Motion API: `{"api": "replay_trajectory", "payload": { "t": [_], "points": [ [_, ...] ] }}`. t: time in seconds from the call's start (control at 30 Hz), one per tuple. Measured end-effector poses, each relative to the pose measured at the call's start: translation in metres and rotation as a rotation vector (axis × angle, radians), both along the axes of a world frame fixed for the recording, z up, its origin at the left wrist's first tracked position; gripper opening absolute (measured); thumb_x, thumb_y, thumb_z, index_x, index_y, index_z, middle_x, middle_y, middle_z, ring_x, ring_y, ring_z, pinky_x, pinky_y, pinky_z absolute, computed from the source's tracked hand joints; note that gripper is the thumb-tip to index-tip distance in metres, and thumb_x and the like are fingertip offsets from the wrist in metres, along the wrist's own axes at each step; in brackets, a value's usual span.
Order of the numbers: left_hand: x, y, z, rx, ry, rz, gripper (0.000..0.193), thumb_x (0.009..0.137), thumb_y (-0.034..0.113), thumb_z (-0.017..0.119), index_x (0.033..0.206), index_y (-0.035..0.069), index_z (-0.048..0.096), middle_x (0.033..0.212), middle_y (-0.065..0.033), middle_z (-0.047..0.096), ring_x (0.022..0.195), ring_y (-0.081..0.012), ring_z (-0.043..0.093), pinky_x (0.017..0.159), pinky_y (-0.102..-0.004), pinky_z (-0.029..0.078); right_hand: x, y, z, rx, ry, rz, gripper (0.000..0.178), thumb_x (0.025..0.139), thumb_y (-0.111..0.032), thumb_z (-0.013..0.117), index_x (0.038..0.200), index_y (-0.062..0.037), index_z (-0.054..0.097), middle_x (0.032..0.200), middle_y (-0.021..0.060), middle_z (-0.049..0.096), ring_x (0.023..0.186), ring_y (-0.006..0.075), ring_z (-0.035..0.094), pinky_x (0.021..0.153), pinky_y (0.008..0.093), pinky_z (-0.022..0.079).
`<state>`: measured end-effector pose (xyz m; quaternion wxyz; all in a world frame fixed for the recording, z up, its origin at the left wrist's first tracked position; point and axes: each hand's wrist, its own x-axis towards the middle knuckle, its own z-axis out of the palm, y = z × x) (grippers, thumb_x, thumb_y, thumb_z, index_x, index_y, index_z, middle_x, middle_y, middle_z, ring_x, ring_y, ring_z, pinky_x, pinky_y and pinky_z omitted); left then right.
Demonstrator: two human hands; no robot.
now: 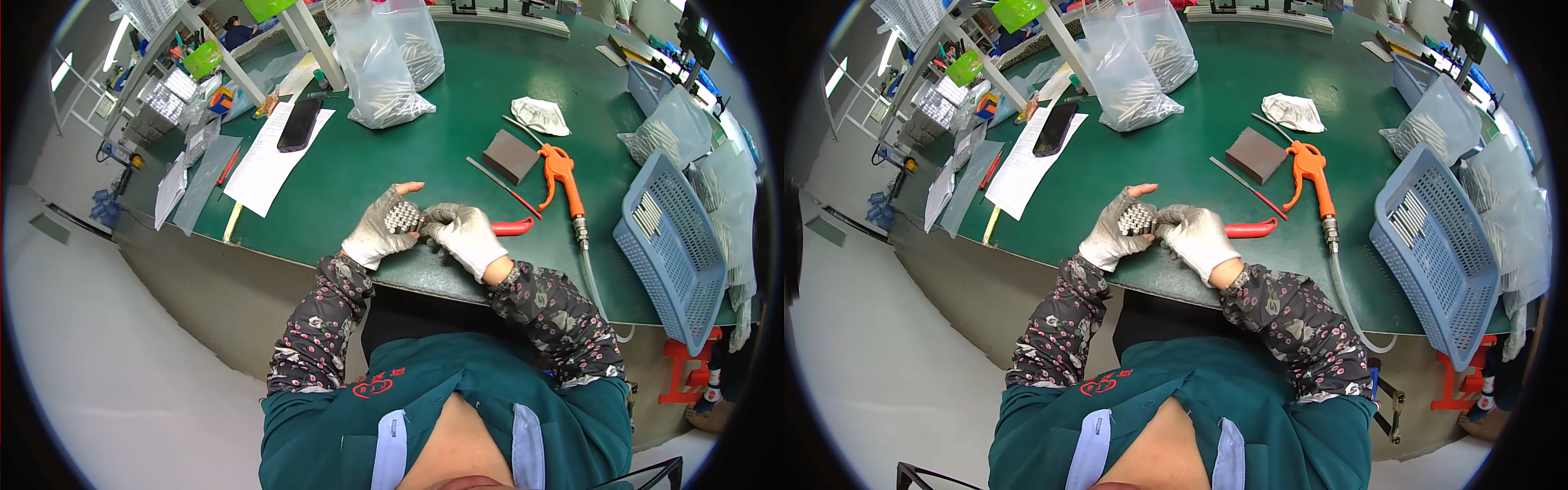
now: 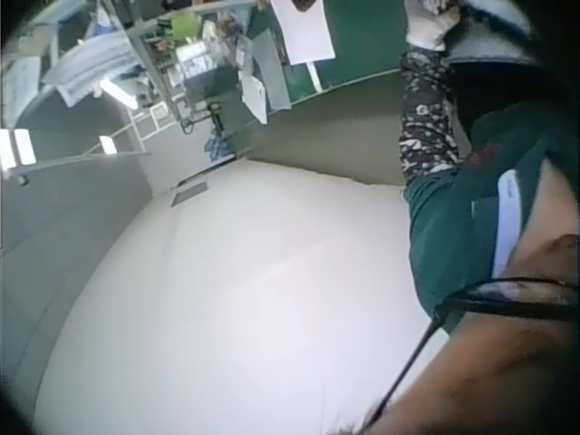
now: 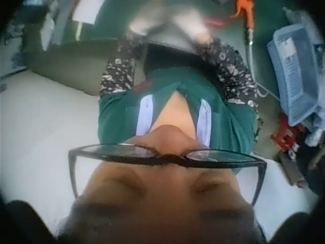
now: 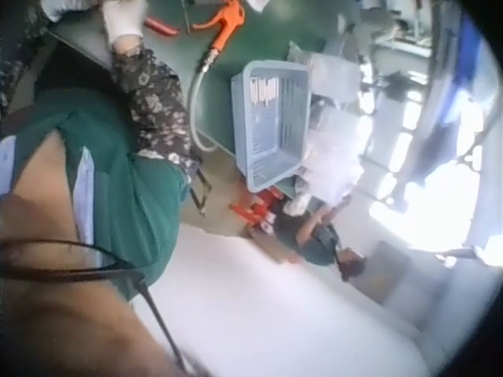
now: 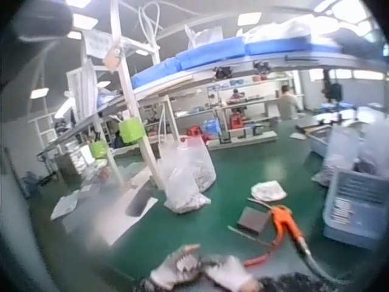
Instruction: Inspecting and cleaning small metal cylinders at an industrial workbench using a sanding block.
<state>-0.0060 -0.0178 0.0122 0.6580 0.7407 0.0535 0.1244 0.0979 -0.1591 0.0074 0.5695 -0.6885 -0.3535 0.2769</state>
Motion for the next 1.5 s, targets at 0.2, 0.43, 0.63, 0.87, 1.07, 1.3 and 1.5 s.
{"api": "replay_trajectory", "payload": {
  "t": [0.2,0.43,0.63,0.87,1.07,1.3,1.5],
  "points": [
    [0.0,-0.002,0.002,-0.013,-0.007,0.002,0.069,0.063,-0.005,0.07,0.126,0.005,0.044,0.093,-0.0024,0.057,0.087,-0.0096,0.056,0.08,-0.022,0.044,-0.001,-0.005,0.009,-0.047,0.357,-0.007,0.021,0.08,-0.012,0.057,0.095,0.0008,0.065,0.065,0.0065,0.062,0.051,0.0089,0.057,0.046,0.0237,0.046],
    [0.0,-0.002,0.002,0.034,0.007,0.034,0.068,0.061,-0.006,0.069,0.124,0.004,0.045,0.1,-0.0025,0.055,0.088,-0.0094,0.055,0.082,-0.0221,0.043,-0.002,-0.004,0.0,-0.035,-0.314,-0.094,0.022,0.078,-0.023,0.059,0.089,-0.0063,0.068,0.071,0.0155,0.064,0.064,0.0291,0.063,0.058,0.0365,0.05],
    [0.0,-0.001,0.003,0.062,0.02,0.039,0.068,0.061,-0.005,0.069,0.125,0.004,0.045,0.106,-0.0029,0.053,0.089,-0.0093,0.053,0.083,-0.0222,0.042,-0.006,-0.004,0.003,-0.043,-0.518,-0.155,0.02,0.075,-0.021,0.063,0.088,-0.0067,0.068,0.078,0.0133,0.065,0.069,0.0284,0.065,0.061,0.0331,0.052],
    [0.001,-0.003,0.002,0.03,-0.023,0.01,0.069,0.063,-0.011,0.065,0.126,0.008,0.045,0.084,0.0031,0.052,0.076,-0.0052,0.049,0.073,-0.0183,0.041,-0.01,-0.004,0.007,-0.073,-0.602,-0.187,0.015,0.075,-0.019,0.062,0.083,-0.0086,0.068,0.074,0.0112,0.065,0.069,0.028,0.064,0.061,0.0342,0.051],
    [0.001,-0.003,0.003,0.048,-0.043,0.011,0.069,0.063,-0.011,0.065,0.126,0.007,0.045,0.083,0.0031,0.052,0.076,-0.0051,0.049,0.072,-0.0181,0.041,-0.008,-0.002,0.006,-0.047,-0.597,-0.188,0.014,0.074,-0.019,0.062,0.082,-0.0087,0.068,0.073,0.0115,0.065,0.067,0.0281,0.064,0.06,0.034,0.051],
    [0.001,-0.004,0.003,0.007,-0.018,0.002,0.07,0.063,-0.011,0.065,0.127,0.007,0.043,0.082,0.0029,0.052,0.075,-0.0052,0.049,0.071,-0.0181,0.041,-0.005,-0.001,-0.001,0.007,-0.504,-0.163,0.016,0.076,-0.021,0.056,0.08,-0.0105,0.067,0.072,0.0128,0.063,0.067,0.032,0.062,0.06,0.0407,0.049],
    [0.0,-0.003,0.004,0.035,-0.015,0.004,0.069,0.064,-0.012,0.064,0.127,0.006,0.043,0.081,0.0028,0.052,0.074,-0.0052,0.049,0.07,-0.0181,0.042,-0.003,-0.001,-0.001,0.025,-0.483,-0.178,0.017,0.076,-0.022,0.056,0.081,-0.0103,0.068,0.073,0.0132,0.064,0.067,0.0319,0.062,0.06,0.0391,0.05]
  ]
}}
